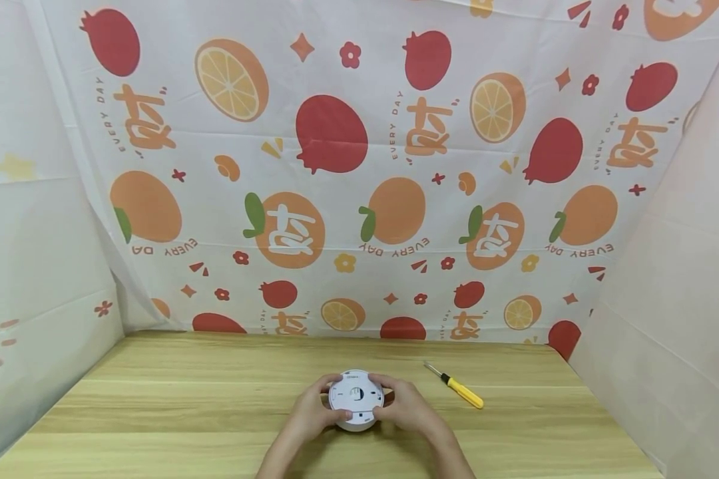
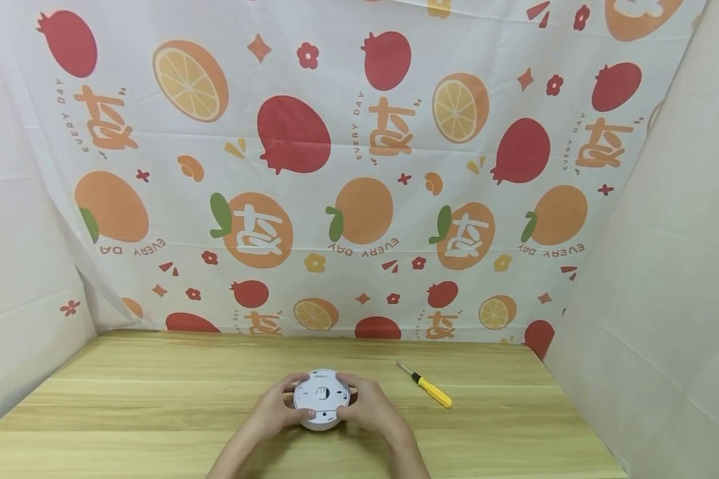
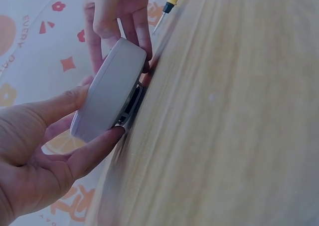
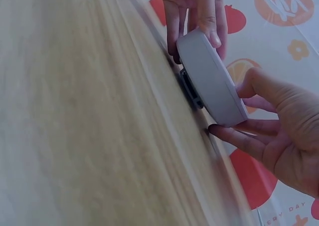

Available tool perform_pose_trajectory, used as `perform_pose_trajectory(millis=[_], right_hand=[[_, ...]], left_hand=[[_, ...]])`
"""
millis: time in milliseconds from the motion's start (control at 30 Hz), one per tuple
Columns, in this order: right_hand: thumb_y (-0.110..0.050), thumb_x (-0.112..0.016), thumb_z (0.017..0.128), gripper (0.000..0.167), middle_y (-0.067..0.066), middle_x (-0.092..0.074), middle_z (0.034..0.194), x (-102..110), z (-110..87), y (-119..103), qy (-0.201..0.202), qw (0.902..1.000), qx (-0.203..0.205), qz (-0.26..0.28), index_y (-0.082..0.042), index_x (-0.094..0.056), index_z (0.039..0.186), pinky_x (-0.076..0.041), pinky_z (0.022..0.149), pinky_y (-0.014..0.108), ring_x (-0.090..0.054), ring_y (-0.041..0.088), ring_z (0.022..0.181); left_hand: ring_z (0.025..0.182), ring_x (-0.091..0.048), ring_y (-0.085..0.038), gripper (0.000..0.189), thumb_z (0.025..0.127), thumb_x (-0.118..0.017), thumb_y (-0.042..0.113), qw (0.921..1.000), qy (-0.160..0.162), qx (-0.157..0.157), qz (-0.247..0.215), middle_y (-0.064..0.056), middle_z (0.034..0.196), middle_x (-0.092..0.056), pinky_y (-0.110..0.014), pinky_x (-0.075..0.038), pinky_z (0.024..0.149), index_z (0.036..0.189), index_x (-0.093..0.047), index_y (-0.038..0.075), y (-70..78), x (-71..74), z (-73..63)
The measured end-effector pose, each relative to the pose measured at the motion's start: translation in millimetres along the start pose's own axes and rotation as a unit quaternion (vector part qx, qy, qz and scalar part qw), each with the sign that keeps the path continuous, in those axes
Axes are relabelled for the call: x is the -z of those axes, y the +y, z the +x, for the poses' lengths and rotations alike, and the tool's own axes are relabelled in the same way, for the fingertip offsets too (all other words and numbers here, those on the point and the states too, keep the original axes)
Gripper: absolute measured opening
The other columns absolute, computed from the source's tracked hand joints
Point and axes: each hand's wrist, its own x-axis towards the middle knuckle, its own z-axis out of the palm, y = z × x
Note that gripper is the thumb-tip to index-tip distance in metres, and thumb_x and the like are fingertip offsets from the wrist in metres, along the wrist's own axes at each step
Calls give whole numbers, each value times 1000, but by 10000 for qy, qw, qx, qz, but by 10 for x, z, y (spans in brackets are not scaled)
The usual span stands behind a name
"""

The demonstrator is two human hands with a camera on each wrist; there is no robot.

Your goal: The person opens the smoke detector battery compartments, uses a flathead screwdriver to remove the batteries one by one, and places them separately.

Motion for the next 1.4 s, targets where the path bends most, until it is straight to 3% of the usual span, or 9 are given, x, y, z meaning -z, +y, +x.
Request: perform_pose_trajectory(millis=[233, 800, 1067, 1167, 1267, 1400], right_hand=[[-3, -68, 77, 59, 14, -54, 119, 18, -5, 33, -18, 10000, -70, 55, -2, -47, 132, -52, 65, 22, -57, 19, 87], [-4, -63, 82, 51, 16, -51, 127, 55, 6, 67, -131, 9999, 6, -28, 0, -48, 131, -51, 69, 22, -57, 20, 93], [-8, -63, 84, 51, 16, -50, 127, 41, 19, 92, -167, 9999, 7, -16, -2, -47, 133, -50, 74, 24, -56, 23, 97], [-10, -63, 84, 51, 15, -50, 127, 37, 24, 106, -142, 9999, -18, -73, -3, -47, 133, -50, 76, 25, -56, 23, 97], [-10, -63, 85, 51, 14, -50, 127, 37, 22, 118, -131, 9999, -54, -91, -4, -47, 132, -50, 76, 26, -56, 23, 97], [-11, -62, 85, 50, 14, -50, 126, 43, 15, 127, -136, 9998, -88, -98, -4, -46, 133, -50, 76, 27, -56, 23, 97]], left_hand=[[101, -52, -42, 65, 60, -84, 8, 9999, 79, -50, 109, -26, 104, -58, -60, -38, 88, 117, -55, -4, -15, -16, 7], [104, -49, -45, 61, 61, -84, 16, 9997, 14, 29, 262, -27, 108, -55, -62, -35, 89, 111, -53, -1, 2, -20, 2], [96, -54, -36, 62, 65, -82, 15, 9999, -72, 136, -47, -29, 111, -53, -48, -48, 80, 115, -50, -2, 5, 3, -24], [96, -54, -36, 60, 71, -79, 15, 9984, -193, 220, -480, -32, 113, -50, -44, -51, 76, 118, -48, -4, -26, 5, -19], [96, -54, -35, 52, 83, -69, 15, 9869, -374, 544, -1471, -35, 116, -44, -43, -54, 71, 122, -43, -7, -59, 10, -22], [90, -56, -29, 47, 94, -52, 17, 9565, -451, 1027, -2693, -35, 118, -39, -43, -55, 68, 130, -33, -8, -110, 18, -32]])
